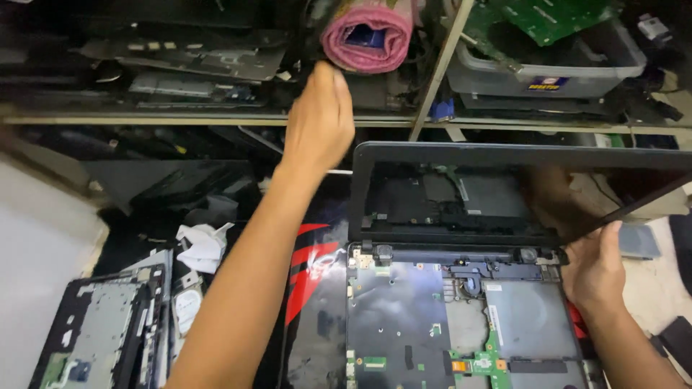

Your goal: Using a prying tool to remove the bezel and then detaching the screen assembly and internal cables from a laptop.

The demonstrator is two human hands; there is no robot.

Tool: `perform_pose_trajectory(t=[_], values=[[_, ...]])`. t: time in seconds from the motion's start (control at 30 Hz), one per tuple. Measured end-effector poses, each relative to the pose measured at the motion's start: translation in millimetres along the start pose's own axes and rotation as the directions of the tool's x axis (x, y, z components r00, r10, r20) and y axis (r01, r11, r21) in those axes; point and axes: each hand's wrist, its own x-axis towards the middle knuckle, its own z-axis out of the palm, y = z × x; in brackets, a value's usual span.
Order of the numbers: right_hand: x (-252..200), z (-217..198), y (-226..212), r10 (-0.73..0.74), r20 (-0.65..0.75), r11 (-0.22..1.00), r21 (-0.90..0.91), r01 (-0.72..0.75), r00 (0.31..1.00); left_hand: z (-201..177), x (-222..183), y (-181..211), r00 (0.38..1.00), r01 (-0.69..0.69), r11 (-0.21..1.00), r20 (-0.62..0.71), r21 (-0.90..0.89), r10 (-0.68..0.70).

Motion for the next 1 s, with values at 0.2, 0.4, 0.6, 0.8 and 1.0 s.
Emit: perform_pose_trajectory(t=[0.2,0.4,0.6,0.8,1.0], values=[[3,-6,6,-0.032,0.046,0.999,0.038,0.031,0.998,-48,-119,25,0.96,0.224,0.974,0.168,0.017,-0.224],[3,-8,9,-0.023,0.063,0.998,0.06,0.019,0.998,-59,-248,21,0.909,0.074,0.976,0.388,0.206,-0.151],[3,-10,10,-0.06,0.093,0.998,0.012,0.06,0.994,-68,-285,25,0.946,-0.057,0.983,0.324,0.176,-0.003],[5,-15,17,-0.028,0.043,0.999,0.03,0.027,0.999,-81,-259,16,0.959,0.062,0.996,0.281,-0.064,-0.042],[-1,-2,2,-0.057,0.087,0.998,0.018,0.055,0.995,-71,-162,3,0.997,0.009,1.0,0.077,-0.025,-0.007]])
